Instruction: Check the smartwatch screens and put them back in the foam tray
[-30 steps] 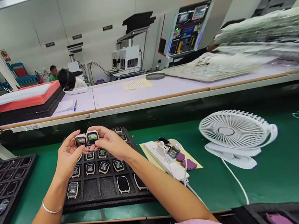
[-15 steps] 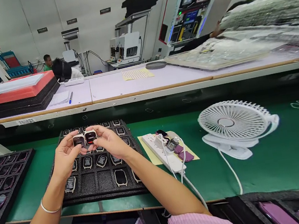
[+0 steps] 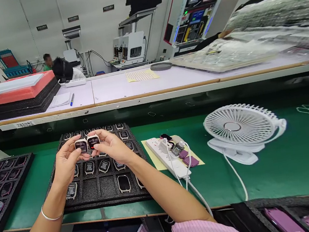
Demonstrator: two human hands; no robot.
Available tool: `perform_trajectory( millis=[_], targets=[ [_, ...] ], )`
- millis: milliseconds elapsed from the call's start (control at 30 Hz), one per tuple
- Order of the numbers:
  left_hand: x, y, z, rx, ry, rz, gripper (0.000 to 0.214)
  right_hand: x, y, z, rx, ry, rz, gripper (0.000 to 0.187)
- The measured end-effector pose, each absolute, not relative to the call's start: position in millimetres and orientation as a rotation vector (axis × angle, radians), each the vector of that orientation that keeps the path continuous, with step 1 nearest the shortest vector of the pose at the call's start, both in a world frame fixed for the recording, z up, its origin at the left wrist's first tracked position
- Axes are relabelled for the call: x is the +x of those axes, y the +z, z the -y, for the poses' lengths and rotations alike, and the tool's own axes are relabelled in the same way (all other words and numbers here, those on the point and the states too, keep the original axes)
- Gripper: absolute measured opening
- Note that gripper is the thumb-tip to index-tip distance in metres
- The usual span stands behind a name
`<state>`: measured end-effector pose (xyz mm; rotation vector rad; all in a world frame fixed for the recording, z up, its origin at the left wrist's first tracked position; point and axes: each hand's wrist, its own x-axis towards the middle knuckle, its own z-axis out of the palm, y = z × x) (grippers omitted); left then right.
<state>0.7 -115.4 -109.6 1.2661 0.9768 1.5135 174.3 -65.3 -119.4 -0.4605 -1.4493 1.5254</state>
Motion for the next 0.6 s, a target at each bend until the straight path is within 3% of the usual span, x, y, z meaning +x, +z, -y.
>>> perform_trajectory(
  millis=[333, 600],
  targets=[
    [-4.6, -105.8, 118.9, 1.258, 1.534, -0.931, 0.039, 177.2, -117.4, 70.1, -0.499, 1.562, 1.429, 0.034],
    [-17.5, -59.7, 193.2, 1.357, 1.547, -0.719, 0.031, 204.1, -69.3, 139.5, -0.377, 1.705, 1.338, 0.033]
  ],
)
